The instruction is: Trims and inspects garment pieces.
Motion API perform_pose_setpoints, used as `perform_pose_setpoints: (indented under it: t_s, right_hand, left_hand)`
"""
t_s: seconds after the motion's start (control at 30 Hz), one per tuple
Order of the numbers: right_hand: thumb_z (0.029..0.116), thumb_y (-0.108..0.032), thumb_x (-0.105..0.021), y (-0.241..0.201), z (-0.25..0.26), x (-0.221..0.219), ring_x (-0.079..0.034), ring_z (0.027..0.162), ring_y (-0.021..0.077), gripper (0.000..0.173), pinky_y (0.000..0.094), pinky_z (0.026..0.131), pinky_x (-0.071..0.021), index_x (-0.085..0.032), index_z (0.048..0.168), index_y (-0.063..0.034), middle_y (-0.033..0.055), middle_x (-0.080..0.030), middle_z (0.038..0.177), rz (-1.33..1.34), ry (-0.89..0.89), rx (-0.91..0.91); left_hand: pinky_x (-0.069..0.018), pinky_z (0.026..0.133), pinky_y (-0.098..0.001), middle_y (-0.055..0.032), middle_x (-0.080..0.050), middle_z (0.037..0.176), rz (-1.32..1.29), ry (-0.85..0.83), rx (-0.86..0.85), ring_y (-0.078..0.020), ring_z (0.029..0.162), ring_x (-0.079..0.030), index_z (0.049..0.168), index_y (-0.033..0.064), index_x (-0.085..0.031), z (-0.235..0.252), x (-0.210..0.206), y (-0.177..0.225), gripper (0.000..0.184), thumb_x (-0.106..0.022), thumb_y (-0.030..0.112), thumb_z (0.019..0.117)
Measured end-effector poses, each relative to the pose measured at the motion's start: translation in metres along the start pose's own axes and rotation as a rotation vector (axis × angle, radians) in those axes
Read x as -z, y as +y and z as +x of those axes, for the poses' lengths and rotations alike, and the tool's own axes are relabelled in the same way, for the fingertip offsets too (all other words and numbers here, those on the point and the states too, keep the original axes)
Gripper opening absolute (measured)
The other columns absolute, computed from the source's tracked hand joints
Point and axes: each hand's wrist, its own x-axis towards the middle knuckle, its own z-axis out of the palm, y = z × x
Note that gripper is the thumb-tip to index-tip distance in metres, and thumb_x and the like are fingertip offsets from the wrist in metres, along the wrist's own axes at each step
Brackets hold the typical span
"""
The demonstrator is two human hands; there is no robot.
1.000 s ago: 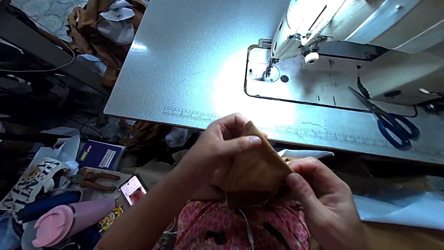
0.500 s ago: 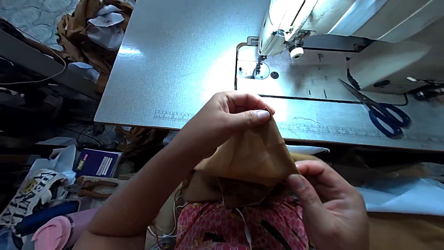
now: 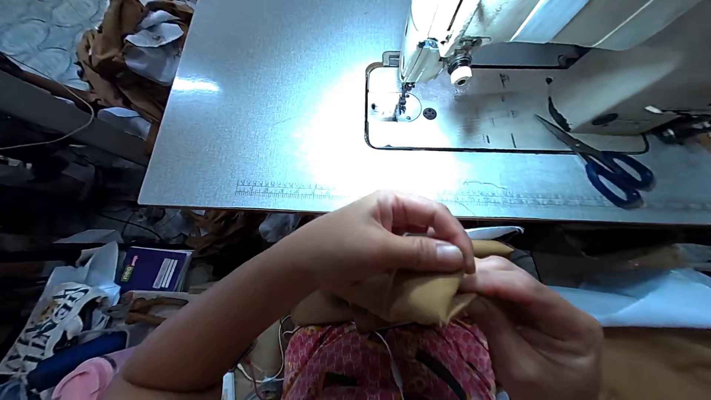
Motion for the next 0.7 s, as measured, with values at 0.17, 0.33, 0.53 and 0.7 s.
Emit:
perform_pose_setpoints:
  t_s: [0.17,0.33,0.53,0.7]
  right_hand:
    - [0.103,-0.023,-0.063,0.002,0.001,-0.003,-0.067,0.104,-0.0025,0.012,0.0209,0.102,-0.0521,-0.069,0.105,-0.013,-0.0089,-0.072,0.103,-0.211,0.056,0.091]
    - [0.1029,-0.025,-0.063,0.004,0.001,-0.007,-0.068,0.099,-0.0013,0.013,0.0224,0.101,-0.0529,-0.067,0.101,-0.0125,-0.007,-0.072,0.098,-0.264,0.089,0.134]
    - [0.1031,-0.028,-0.063,0.002,0.003,-0.008,-0.063,0.1,-0.0033,0.018,0.01,0.085,-0.0533,-0.064,0.109,-0.0114,-0.0036,-0.064,0.105,-0.31,0.096,0.19]
    - [0.1025,-0.025,-0.063,0.001,0.004,-0.001,-0.061,0.092,-0.0056,0.014,0.008,0.081,-0.0511,-0.065,0.099,-0.0115,-0.0044,-0.063,0.097,-0.384,0.094,0.138]
  left_hand:
    - [-0.0554,0.067,-0.0148,0.0062,-0.069,0.082,0.125,0.128,-0.004,0.0016,0.075,-0.066,0.09,0.0091,-0.069,-0.007,-0.012,-0.002,0.009,-0.064,0.002,0.0935]
    - [-0.0552,0.063,-0.0152,0.0036,-0.065,0.079,0.06,0.152,0.048,-0.0005,0.07,-0.065,0.1,0.0114,-0.057,-0.009,-0.015,-0.003,0.017,-0.067,0.002,0.0914]
    - [-0.0555,0.062,-0.0161,0.0036,-0.065,0.07,-0.077,0.141,0.236,-0.0013,0.063,-0.065,0.104,0.0127,-0.052,-0.008,-0.016,-0.002,0.021,-0.066,0.002,0.0918]
    - [-0.0519,0.064,-0.011,0.0092,-0.066,0.084,0.469,0.15,-0.068,0.0069,0.075,-0.062,0.104,0.0094,-0.067,-0.013,-0.008,0.002,0.028,-0.075,0.033,0.0902]
